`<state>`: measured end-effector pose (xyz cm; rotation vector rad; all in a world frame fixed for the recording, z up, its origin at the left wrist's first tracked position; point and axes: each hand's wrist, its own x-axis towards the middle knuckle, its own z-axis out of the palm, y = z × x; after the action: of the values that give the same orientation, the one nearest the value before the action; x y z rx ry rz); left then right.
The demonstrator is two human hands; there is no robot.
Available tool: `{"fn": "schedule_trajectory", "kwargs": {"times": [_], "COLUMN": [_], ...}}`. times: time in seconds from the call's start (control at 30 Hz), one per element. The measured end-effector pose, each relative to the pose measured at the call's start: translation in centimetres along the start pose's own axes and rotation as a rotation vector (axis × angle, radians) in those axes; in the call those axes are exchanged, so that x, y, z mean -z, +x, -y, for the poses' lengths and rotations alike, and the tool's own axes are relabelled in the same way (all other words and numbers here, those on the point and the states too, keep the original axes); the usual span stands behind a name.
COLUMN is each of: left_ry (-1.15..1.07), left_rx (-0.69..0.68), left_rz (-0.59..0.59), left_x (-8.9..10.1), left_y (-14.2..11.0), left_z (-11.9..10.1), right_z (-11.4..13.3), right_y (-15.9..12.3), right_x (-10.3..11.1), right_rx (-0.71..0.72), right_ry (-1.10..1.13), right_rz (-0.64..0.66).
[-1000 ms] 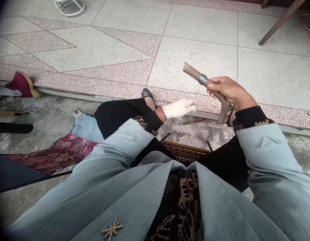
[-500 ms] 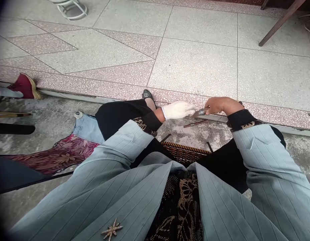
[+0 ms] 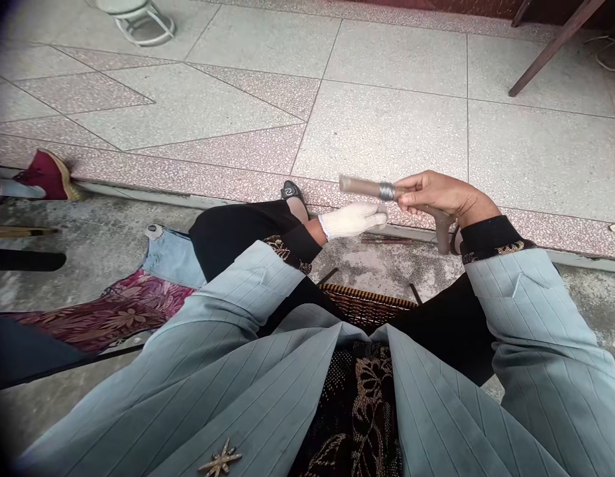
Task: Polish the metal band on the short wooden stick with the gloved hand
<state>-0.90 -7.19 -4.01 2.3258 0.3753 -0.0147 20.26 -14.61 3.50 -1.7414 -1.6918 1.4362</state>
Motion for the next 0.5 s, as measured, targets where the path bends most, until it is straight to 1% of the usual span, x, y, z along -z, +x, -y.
{"fn": "schedule_trajectory", "kwargs": {"times": [0.1, 0.17, 0.23, 0.3, 0.37, 0.4, 0.43, 0.47, 0.5], "left_ry": [0.040, 0.108, 0.195, 0.270, 0.331, 0.357, 0.384, 0.407, 0.423], "left_rx": [0.021, 0.028, 0.046, 0.062, 0.064, 0.059, 0.053, 0.044, 0.032], "left_rz": [0.000, 0.011, 0.030, 0.029, 0.005, -0.004, -0.008, -0.008, -0.008], "left_x": [-0.2, -0.2, -0.3, -0.3, -0.3, -0.2, 0.0, 0.2, 0.4], "left_y": [0.2, 0.2, 0.2, 0.2, 0.1, 0.1, 0.1, 0.0, 0.0], "left_z": [-0.1, -0.1, -0.1, 0.0, 0.2, 0.3, 0.3, 0.4, 0.5], "right_z": [-0.7, -1.5, -2.4, -3.1, -3.5, -3.5, -3.5, -3.3, -3.0], "right_y": [0.8, 1.6, 2.4, 3.0, 3.2, 3.2, 3.1, 2.9, 2.6], "right_x": [-0.5, -0.6, -0.4, -0.2, 0.0, 0.0, -0.1, -0.2, -0.4], "right_rx": [0.004, -0.052, -0.140, -0.218, -0.276, -0.296, -0.305, -0.299, -0.278], "right_ry": [0.160, 0.143, 0.001, -0.228, -0.455, -0.537, -0.583, -0.585, -0.545], "right_rz": [-0.241, -0.337, -0.379, -0.384, -0.323, -0.255, -0.158, -0.030, 0.126]}}
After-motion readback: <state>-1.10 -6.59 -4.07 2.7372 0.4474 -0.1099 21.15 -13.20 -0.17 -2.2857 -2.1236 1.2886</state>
